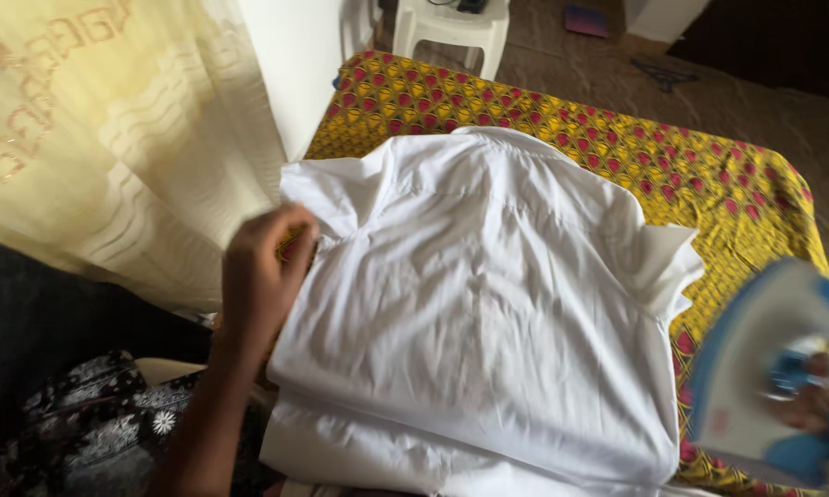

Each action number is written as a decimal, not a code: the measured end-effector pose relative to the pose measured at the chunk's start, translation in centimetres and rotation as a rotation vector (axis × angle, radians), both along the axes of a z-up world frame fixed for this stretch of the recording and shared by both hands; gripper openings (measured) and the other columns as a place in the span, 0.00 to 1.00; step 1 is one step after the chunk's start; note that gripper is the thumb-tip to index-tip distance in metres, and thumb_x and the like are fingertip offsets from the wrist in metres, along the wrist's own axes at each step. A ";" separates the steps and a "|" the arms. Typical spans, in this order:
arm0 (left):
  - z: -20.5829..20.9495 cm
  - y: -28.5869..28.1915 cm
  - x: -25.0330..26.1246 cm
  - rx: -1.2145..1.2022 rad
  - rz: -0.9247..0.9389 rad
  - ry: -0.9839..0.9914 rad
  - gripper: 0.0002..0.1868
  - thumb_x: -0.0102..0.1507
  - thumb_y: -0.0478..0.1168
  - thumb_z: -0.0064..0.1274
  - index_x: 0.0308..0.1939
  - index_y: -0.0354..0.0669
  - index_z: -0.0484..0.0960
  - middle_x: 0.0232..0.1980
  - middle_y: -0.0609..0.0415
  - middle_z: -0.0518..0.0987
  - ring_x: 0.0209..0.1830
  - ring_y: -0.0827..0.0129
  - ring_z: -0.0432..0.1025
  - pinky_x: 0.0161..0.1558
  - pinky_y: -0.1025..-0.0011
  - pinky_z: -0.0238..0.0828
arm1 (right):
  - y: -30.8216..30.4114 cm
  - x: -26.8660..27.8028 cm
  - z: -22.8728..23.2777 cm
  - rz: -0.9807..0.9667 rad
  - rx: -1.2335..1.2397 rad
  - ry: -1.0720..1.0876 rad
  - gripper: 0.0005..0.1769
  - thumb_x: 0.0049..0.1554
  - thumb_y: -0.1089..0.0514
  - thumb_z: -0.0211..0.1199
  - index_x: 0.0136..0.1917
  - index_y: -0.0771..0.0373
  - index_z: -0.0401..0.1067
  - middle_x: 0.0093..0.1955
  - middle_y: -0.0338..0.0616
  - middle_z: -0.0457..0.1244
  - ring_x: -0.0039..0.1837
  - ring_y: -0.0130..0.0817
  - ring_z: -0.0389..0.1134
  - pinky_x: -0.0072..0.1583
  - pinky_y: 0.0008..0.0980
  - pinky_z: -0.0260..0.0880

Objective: The person irons a white shirt on a patterned bedsheet. They use a blue and white iron to smooth the collar, sleeves, and body of the shirt, adjusting the fabric with their hands as needed.

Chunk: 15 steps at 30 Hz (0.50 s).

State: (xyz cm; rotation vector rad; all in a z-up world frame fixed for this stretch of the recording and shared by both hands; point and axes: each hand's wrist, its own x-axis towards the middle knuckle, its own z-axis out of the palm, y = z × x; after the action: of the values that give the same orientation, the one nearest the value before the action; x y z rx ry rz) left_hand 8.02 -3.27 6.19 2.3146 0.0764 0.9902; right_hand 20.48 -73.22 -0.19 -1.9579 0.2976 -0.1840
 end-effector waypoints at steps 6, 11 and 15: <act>-2.3 1.7 11.1 0.155 -0.164 -0.107 0.12 0.67 0.39 0.60 0.52 0.37 0.83 0.50 0.45 0.83 0.51 0.48 0.77 0.52 0.56 0.71 | 22.5 -9.3 7.1 0.417 0.221 0.150 0.38 0.60 0.59 0.56 0.83 0.51 0.58 0.47 0.42 0.61 0.40 0.28 0.61 0.42 0.32 0.66; -4.6 2.5 20.6 0.175 -0.165 0.107 0.19 0.60 0.54 0.68 0.38 0.41 0.87 0.38 0.51 0.85 0.43 0.55 0.76 0.49 0.57 0.70 | 37.4 -10.3 11.7 0.573 0.325 0.176 0.34 0.58 0.65 0.53 0.78 0.52 0.60 0.44 0.41 0.60 0.37 0.26 0.60 0.40 0.27 0.64; -5.4 5.0 24.4 -0.121 -0.211 0.567 0.18 0.57 0.57 0.64 0.39 0.49 0.87 0.34 0.53 0.84 0.35 0.64 0.78 0.42 0.62 0.71 | 40.5 -9.1 11.4 0.522 0.253 0.207 0.33 0.59 0.67 0.52 0.77 0.51 0.62 0.45 0.40 0.59 0.37 0.26 0.60 0.40 0.27 0.64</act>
State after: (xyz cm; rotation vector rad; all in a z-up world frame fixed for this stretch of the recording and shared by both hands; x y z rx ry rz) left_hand 32.43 1.72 0.83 2.3621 0.1141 0.2019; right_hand 11.42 -32.72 11.21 -1.7388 -0.0623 0.3793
